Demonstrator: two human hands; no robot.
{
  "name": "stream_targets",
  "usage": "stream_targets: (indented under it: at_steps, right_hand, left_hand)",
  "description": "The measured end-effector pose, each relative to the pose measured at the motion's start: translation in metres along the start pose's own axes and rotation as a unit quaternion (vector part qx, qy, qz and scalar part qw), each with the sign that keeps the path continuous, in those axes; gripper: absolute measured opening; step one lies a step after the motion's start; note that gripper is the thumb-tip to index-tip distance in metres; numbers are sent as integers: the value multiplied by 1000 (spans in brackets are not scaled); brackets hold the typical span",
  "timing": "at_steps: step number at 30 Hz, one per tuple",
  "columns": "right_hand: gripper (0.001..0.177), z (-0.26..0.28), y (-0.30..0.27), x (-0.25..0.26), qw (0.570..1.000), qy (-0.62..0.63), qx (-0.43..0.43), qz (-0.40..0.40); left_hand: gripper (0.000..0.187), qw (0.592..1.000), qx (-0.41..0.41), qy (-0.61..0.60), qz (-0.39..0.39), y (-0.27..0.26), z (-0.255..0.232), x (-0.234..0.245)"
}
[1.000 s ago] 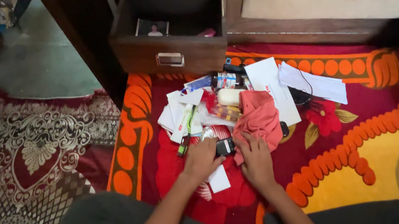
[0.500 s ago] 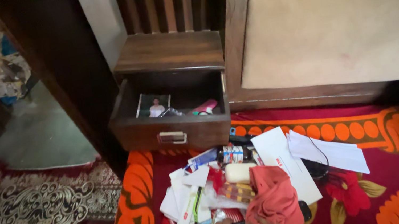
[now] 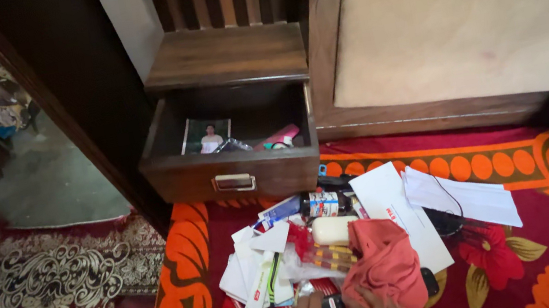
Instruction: The person sits on the floor and organizes various small items, including a wooden box, papers, a comb, and a remote control, into a nearby drawer. They wipe the box with a cloth and place items one by one into the drawer.
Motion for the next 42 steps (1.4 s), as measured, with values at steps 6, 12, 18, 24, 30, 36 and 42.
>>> stream_targets:
  at_steps: [6,12,18,24,30,36,42]
  right_hand:
    - [79,-22,88,62,946,262,-104,159]
    - [81,-43,195,96,950,259,-28,170]
    - [79,-77,256,50,942,289,25,169]
    - [85,-108,256,-9,908,329,-68,252]
    - [74,-116,245,-42,919,245,-39,307]
    - [73,-99,242,-45,910,290,-39,293]
    - [84,-88,226,-30,918,269,57,284]
  left_hand:
    - [70,997,-6,-23,-68,2,-31,44]
    - [68,970,-79,-5,-232,19,-50,90]
    - [73,973,10,29,-229,88,-39,108]
    - [71,983,53,-5,-177,151,-21,97]
    - [67,985,160,-7,-60,175,-18,79]
    - [70,982,175,-30,-56,174,-11,76]
    - [68,985,172,7,-33,178,-9,78]
Point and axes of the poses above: each hand's wrist, its own y-axis towards the middle knuckle, its own x-axis out of the back of the hand, z = x × y, the point moved 1 cm from there along y, towards the middle knuckle, and after that the axes turned 9 degrees about x, right-handed, at the moved point
